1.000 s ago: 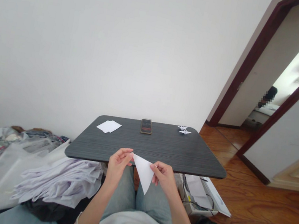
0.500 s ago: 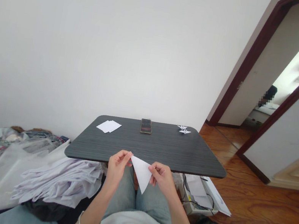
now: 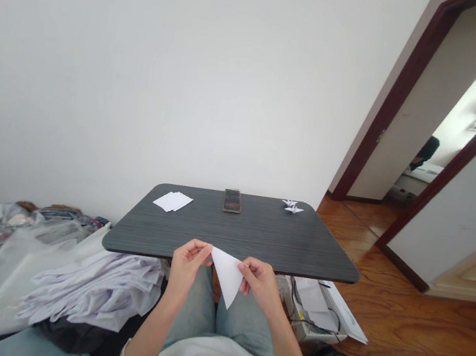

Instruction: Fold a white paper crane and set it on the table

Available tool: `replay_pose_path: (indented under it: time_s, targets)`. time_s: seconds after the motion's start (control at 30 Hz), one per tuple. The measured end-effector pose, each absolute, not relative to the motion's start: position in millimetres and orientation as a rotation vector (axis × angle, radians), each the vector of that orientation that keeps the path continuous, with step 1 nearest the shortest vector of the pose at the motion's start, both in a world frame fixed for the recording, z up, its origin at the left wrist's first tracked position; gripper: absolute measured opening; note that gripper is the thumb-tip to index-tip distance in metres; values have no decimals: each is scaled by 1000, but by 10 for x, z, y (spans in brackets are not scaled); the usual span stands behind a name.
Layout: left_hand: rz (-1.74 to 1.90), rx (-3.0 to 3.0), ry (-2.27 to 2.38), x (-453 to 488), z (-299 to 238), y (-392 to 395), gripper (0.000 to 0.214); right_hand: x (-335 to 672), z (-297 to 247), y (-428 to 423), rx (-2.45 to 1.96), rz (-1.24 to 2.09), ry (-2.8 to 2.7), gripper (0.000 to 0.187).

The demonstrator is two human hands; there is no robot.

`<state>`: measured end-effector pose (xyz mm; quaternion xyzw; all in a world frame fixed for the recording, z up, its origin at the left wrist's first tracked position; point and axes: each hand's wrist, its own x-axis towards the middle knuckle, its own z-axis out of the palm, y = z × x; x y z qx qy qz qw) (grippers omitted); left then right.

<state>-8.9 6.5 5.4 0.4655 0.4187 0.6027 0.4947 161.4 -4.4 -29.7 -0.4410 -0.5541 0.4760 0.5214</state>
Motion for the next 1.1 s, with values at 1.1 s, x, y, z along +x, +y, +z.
replay_pose_path:
  time_s: [1.1]
  targets:
    - [1398,1216,980,11,-31,48,22,1544,-231,-94,-997,1187,-1213,35]
